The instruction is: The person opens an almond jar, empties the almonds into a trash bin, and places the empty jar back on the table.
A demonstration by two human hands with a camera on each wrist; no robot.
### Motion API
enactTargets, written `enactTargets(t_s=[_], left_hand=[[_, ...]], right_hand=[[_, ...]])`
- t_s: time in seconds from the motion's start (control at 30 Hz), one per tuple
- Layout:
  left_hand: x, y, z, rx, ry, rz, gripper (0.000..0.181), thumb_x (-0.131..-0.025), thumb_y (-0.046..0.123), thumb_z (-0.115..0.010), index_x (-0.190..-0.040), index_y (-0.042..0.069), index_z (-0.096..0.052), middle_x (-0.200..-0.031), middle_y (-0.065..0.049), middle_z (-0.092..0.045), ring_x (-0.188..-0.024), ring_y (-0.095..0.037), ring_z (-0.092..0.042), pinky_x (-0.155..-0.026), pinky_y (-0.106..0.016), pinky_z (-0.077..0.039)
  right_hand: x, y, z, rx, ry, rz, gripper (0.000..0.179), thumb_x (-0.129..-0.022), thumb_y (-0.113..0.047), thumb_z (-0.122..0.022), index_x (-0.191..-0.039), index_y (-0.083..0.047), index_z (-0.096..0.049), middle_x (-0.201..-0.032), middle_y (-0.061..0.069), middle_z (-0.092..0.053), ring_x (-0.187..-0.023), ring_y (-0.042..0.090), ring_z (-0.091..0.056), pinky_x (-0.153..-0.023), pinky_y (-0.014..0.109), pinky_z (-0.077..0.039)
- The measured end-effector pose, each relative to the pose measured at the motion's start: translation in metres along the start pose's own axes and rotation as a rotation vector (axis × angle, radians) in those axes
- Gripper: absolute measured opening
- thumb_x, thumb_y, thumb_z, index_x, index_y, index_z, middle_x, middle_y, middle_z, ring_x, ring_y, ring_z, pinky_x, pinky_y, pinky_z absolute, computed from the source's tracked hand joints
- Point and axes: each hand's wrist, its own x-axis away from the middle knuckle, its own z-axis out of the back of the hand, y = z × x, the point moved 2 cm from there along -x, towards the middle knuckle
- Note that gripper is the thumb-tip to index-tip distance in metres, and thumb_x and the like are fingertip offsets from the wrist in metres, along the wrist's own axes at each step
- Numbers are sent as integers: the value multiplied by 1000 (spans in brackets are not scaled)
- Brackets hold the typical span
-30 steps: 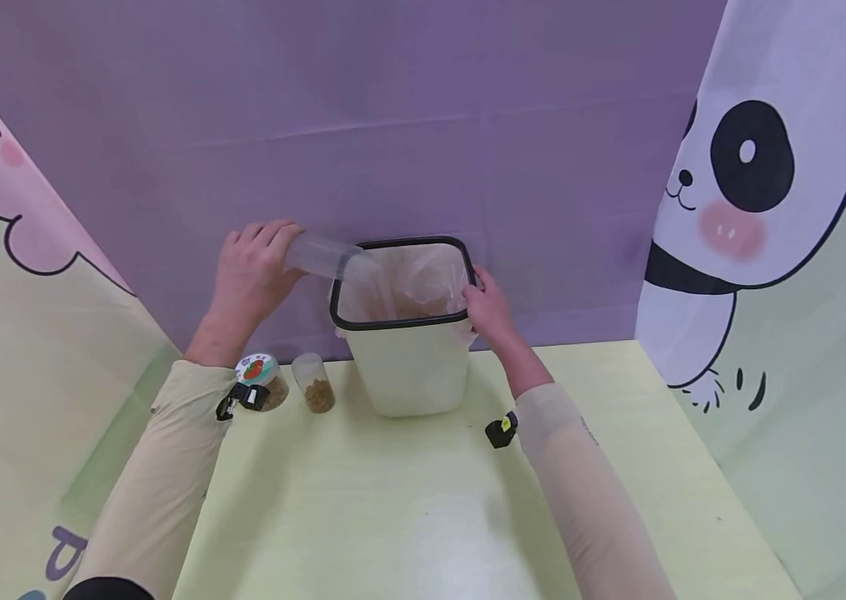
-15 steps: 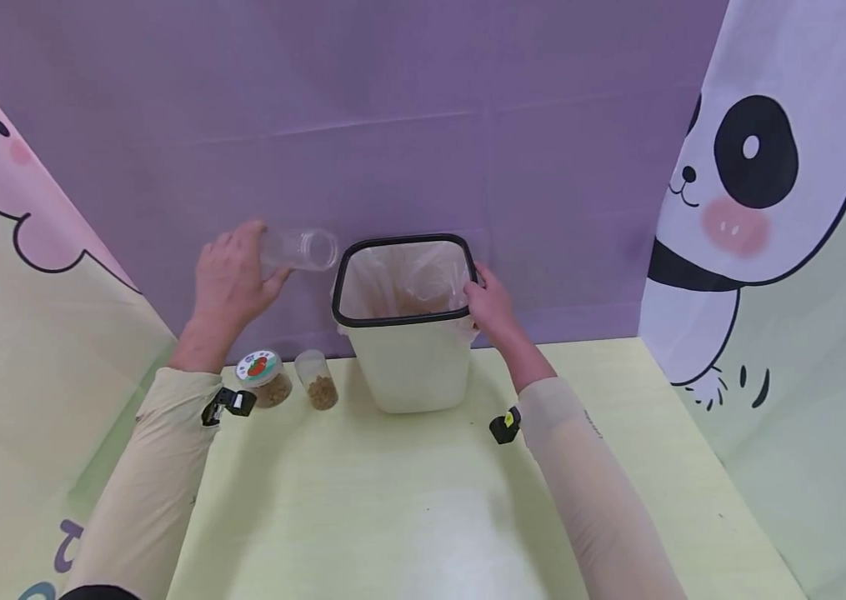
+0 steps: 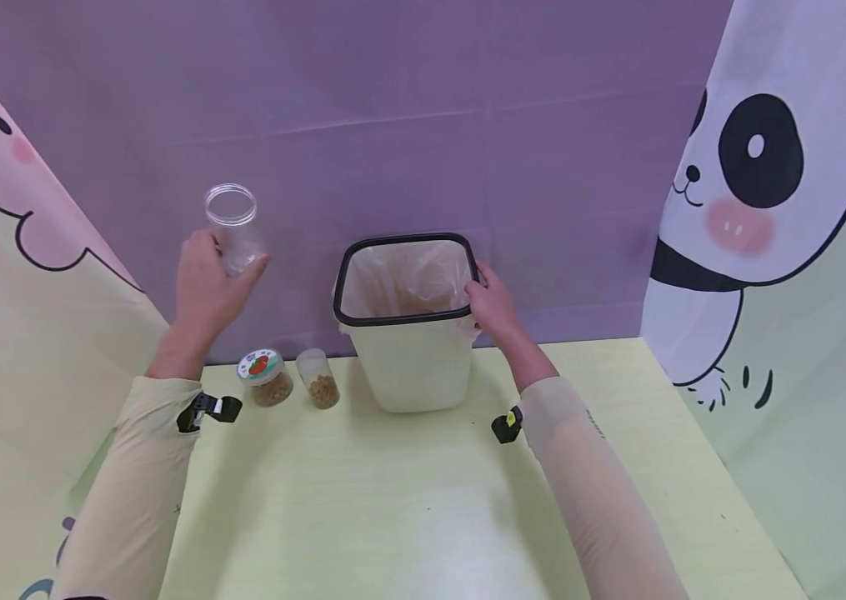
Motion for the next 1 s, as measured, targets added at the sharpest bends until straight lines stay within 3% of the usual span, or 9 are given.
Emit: enactTargets(t_s=[0.2,0.37,0.47,0.6,0.73,1.0], left_hand=[[11,-12,8,77,27,92,56,-82,41,-71,-110,-4,-52,-100,-20,-53,-94,-35,-48,-80,-47,-40],[22,-24,11,96,1,134,56,-80,41,-73,-108,-3,-53,-97,-18,-53,-89,-33,-47,-73,-44,-38],[26,-30,13,114,2,148,56,-77,41,-76,-105,-2,-54,-94,-15,-52,-87,-30,-46,-72,-41,-36],[32,-40,19,99,-19,180,58,-76,46,-76,-103,0,-54,-94,-15,-51,-89,-30,-45,-72,-40,-34],[40,-51,26,64,-78,221,64,-78,52,-73,-111,0,-54,-101,-17,-53,-95,-32,-46,-74,-42,-35],[61,-79,29,65,-140,304,68,-80,57,-70,-114,1,-52,-104,-17,-55,-94,-32,-48,-72,-41,-37]], right_hand=[[0,5,-1,13,-13,22,51,-105,-34,-35,-152,-16,-31,-149,16,-37,-125,39,-44,-85,57,-49],[6,12,1,-14,38,66,57,-105,-45,-26,-146,-7,-37,-138,20,-43,-111,33,-49,-84,49,-49],[7,15,5,-80,129,110,55,-106,-42,-27,-144,-4,-39,-132,20,-46,-102,29,-48,-80,40,-45],[13,24,11,-129,223,172,49,-107,-35,-30,-141,-2,-41,-130,21,-48,-110,35,-50,-89,43,-44],[23,40,14,-133,257,198,46,-106,-32,-30,-137,0,-43,-131,23,-49,-120,42,-49,-97,50,-41],[40,72,16,-71,296,185,38,-105,-24,-39,-129,3,-50,-123,20,-54,-112,34,-50,-94,45,-41]])
